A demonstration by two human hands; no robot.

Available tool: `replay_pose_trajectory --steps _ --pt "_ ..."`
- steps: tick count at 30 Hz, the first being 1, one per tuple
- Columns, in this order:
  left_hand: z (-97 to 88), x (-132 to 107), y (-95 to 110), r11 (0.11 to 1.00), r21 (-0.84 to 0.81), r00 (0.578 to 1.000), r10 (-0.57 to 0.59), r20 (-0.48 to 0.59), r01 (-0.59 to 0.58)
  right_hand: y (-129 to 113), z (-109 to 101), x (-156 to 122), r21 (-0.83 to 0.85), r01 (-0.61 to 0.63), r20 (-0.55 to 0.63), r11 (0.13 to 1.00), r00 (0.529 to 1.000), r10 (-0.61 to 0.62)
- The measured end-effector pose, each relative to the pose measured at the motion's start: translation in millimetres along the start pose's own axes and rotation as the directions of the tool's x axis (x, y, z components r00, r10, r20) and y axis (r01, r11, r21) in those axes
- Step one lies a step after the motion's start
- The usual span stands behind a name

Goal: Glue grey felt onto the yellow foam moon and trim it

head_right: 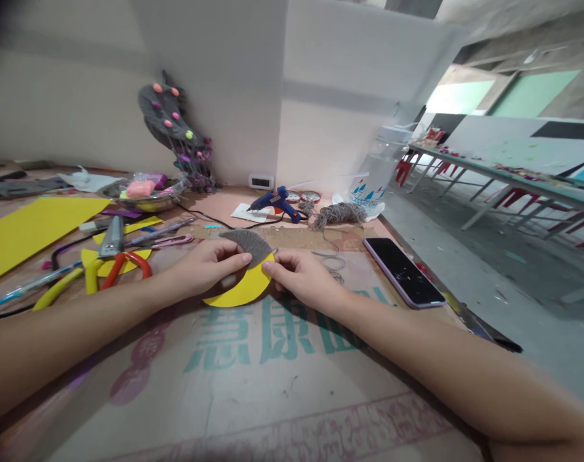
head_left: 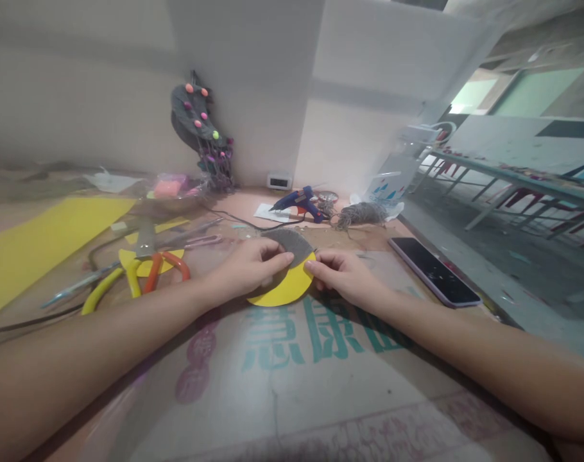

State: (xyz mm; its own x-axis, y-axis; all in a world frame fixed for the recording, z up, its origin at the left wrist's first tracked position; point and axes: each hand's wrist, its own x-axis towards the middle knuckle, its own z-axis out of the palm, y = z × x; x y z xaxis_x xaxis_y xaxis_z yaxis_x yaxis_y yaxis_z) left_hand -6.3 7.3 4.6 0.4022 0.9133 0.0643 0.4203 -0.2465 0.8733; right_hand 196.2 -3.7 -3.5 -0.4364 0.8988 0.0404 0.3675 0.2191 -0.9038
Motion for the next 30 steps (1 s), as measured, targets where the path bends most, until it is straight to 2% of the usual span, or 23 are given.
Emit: replay_pose_trajectory --steps 4,6,7,8,10,11,13,14,16,18,21,23,25,26,28,30 --pt "-0.2 2 -2 0.998 -0.023 0.998 0.063 -0.003 -0.063 1 0 -1 0.019 -0.013 -0.006 1.000 1.000 0.013" --pt "-1.4 3 -4 0.992 -0.051 0.993 0.116 -0.013 -0.116 -1 -1 -1 0.004 0.016 -0.074 1.000 0.997 -0.016" --pt "-2.3 4 -5 0.988 -0.067 0.990 0.139 -0.038 -0.141 -3 -1 -2 -0.035 0.049 -0.146 0.998 0.988 -0.054" --pt "-3.2 4 -6 0.985 -0.074 0.985 0.152 -0.080 -0.158 -6 -3 -3 -0.100 0.089 -0.235 0.991 0.966 -0.111" --pt "-5.1 4 -7 0.984 -0.056 0.969 0.154 -0.192 -0.167 -10 -5 -4 -0.270 0.157 -0.400 0.950 0.879 -0.259" --pt "-5.7 4 -7 0.986 -0.035 0.959 0.153 -0.238 -0.166 -11 -7 -5 -0.351 0.171 -0.445 0.921 0.835 -0.325" --pt "-5.8 3 -7 0.987 -0.019 0.961 0.149 -0.233 -0.157 -11 -9 -6 -0.471 0.177 -0.446 0.864 0.797 -0.407" --pt "-5.2 3 -7 0.987 -0.033 0.971 0.147 -0.186 -0.156 -10 -11 -7 -0.518 0.185 -0.413 0.835 0.801 -0.434" --pt "-3.2 1 -6 0.983 -0.050 0.982 0.172 -0.074 -0.175 -6 -13 -7 -0.634 0.235 -0.270 0.736 0.825 -0.496" --pt "-1.2 -1 -6 0.977 -0.029 0.978 0.209 -0.017 -0.210 -3 -15 -6 -0.750 0.331 -0.062 0.573 0.827 -0.559" --pt "0.4 -1 -5 0.980 0.010 0.979 0.201 -0.028 -0.201 -1 -17 -6 -0.841 0.446 0.205 0.305 0.785 -0.585" --pt "0.3 1 -5 0.986 -0.002 0.984 0.169 -0.048 -0.169 -2 -17 -6 -0.847 0.483 0.282 0.220 0.761 -0.585" --pt "-0.2 4 -6 0.987 -0.019 0.983 0.158 -0.098 -0.161 -4 -15 -7 -0.832 0.508 0.291 0.222 0.741 -0.605" --pt "-0.6 6 -7 0.987 -0.025 0.980 0.153 -0.129 -0.158 -5 -15 -8 -0.822 0.510 0.264 0.254 0.736 -0.623" --pt "-1.4 8 -9 0.989 -0.025 0.971 0.140 -0.193 -0.148 -8 -14 -10 -0.794 0.479 0.140 0.375 0.744 -0.654" --pt "-2.3 9 -9 0.989 -0.015 0.959 0.139 -0.248 -0.147 -11 -15 -10 -0.742 0.371 -0.076 0.558 0.781 -0.620"
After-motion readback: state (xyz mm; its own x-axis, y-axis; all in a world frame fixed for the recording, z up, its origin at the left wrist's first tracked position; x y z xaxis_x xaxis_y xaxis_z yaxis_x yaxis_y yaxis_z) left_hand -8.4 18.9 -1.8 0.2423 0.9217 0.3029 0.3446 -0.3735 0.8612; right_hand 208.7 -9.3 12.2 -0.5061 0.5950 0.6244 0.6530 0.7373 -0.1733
